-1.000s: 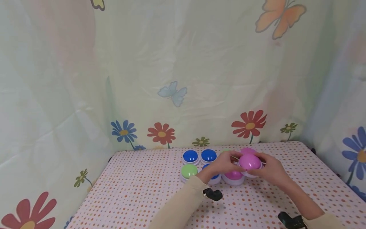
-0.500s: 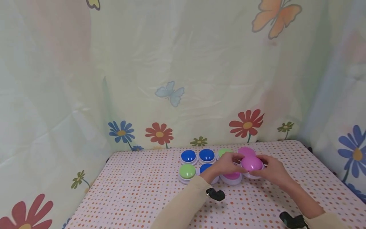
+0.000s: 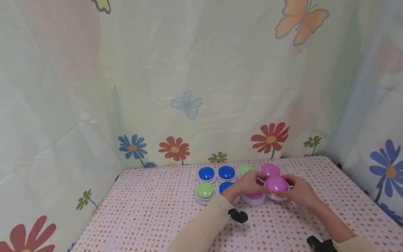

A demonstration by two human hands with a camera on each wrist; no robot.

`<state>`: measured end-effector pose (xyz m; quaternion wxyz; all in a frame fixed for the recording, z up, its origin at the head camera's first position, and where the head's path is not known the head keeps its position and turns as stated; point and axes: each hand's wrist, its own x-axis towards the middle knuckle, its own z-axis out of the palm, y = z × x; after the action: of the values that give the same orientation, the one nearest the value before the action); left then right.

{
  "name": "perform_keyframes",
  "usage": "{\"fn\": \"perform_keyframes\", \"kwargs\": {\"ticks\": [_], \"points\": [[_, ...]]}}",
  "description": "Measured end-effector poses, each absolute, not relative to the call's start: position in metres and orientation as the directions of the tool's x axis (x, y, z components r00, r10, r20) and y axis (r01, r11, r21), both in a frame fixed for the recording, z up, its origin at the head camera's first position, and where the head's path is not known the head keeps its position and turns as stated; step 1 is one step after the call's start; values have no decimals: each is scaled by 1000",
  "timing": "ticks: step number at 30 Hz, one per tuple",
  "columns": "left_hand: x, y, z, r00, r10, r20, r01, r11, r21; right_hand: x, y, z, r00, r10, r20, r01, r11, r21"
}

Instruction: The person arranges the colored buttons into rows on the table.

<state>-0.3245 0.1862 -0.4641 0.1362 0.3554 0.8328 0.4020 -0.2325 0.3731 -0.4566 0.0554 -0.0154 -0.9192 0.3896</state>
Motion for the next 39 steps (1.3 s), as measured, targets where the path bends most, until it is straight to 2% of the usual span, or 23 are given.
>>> {"fn": "perform_keyframes", "kwargs": {"ticks": [13,24,39], "points": [[-321,189,-470,-734,676,68,517,491,701,-235,375,-461,-995,91,44,29,674,-738],[-316,192,-473,-765,642,52,484,519,705,-237,382,-474,-995,97,16,53,668,-743],[-317,194,-475,-758,648,77,546,565,619,-239,383,-476,-997,77,12,44,684,-728]]}}
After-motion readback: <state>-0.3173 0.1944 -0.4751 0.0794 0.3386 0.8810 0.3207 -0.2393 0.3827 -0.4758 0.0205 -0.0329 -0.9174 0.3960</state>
